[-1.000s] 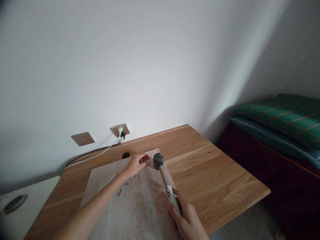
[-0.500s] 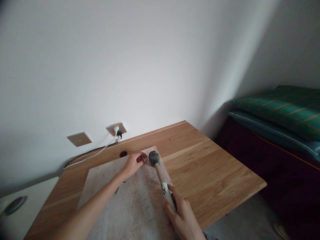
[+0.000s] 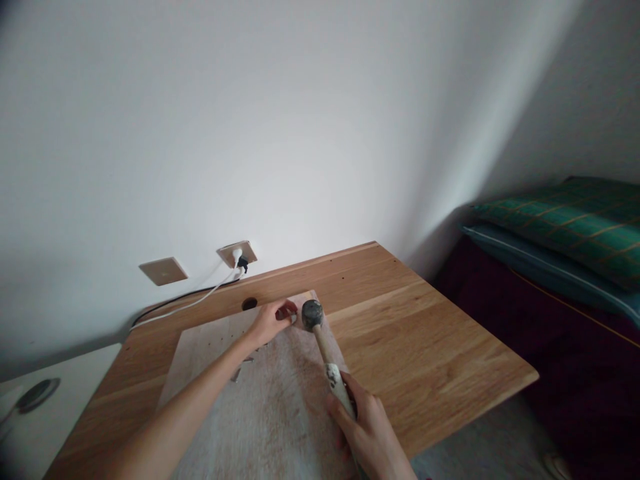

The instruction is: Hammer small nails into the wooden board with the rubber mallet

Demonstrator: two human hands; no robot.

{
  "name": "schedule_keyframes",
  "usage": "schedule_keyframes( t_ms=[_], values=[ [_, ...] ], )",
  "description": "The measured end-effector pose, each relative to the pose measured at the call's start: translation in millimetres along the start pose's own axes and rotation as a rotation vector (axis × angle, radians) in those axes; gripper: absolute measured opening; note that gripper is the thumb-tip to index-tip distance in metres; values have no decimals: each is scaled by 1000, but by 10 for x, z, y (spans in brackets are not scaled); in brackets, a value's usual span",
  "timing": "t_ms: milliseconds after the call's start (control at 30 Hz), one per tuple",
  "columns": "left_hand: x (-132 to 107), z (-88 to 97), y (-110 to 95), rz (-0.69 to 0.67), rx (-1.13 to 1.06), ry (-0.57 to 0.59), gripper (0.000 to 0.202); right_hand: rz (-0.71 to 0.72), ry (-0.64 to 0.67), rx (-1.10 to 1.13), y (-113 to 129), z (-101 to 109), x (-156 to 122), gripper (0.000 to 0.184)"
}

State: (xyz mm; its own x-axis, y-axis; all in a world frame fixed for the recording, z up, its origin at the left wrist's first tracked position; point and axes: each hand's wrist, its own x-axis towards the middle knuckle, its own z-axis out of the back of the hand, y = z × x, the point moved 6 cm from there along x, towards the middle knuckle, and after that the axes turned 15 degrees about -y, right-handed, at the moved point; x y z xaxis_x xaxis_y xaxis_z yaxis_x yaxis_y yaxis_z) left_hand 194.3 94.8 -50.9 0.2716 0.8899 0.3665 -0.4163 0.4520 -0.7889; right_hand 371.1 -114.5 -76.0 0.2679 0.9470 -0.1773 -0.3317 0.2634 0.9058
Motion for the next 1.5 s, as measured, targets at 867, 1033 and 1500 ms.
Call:
schedule_keyframes(
  t_ms=[867,1033,1500],
  values=[
    [2,-25,95,100,-67,-32,44,86,-9,16,479,-62,212,48],
    [2,-13,87,94,-48,-34,40,85,-31,9,423,-91,229,49],
    [13,-9,107,99,-10,-51,37,130,-46,-23,366,-163,208,65]
  ],
)
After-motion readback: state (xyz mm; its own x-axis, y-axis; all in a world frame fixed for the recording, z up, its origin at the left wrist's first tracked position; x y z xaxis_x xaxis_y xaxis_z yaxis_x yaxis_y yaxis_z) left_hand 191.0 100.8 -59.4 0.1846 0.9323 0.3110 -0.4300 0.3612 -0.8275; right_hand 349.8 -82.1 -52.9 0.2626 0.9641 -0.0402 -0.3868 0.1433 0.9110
